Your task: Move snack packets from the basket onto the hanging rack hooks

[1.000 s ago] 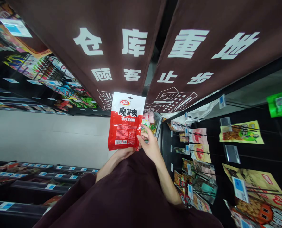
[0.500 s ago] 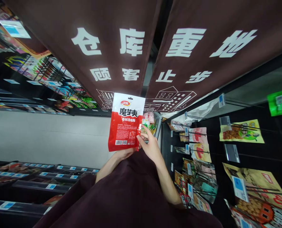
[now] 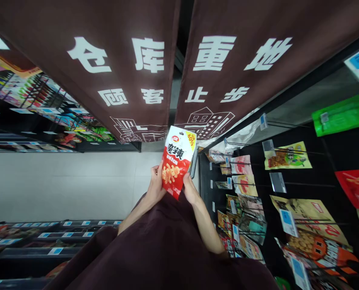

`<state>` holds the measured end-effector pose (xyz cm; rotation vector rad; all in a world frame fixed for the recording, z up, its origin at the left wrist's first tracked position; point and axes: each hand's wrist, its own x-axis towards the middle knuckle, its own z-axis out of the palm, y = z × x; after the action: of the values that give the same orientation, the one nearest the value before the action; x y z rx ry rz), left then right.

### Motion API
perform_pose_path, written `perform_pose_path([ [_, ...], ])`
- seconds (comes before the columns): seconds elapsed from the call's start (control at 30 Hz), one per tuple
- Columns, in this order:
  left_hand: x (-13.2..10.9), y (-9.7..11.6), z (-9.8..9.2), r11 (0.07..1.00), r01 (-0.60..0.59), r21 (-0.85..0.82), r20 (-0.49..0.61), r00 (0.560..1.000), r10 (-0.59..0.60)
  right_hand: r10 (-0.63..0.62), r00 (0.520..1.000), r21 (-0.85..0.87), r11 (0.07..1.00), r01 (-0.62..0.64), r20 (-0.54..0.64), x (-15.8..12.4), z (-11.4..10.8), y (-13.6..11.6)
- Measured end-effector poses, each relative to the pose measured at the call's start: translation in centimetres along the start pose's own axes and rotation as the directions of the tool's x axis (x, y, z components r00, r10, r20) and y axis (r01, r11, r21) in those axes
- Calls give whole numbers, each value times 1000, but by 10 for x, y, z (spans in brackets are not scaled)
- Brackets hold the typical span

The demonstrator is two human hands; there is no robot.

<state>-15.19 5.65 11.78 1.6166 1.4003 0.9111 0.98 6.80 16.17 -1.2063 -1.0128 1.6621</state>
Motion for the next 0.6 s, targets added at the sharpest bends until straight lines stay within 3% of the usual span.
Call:
perform_pose_path([
  [0.1,-4,-5,1,987,14,161,-72,997,-3,6,989,94,996,8,-146,2,1,1],
  [0.23,-10,-6,-1,982,-95,164,-111,987,113,27,940,155,988,27,-339,8,5,-7],
  [0.37,-13,-4,-3,970,-182,160,-124,971,203,102,937,228,973,-25,-334,12,6,-12],
  [0.6,-10,-11,-3,976,-155,152,-187,965,183,121,944,248,968,-44,-307,21,13,-15],
])
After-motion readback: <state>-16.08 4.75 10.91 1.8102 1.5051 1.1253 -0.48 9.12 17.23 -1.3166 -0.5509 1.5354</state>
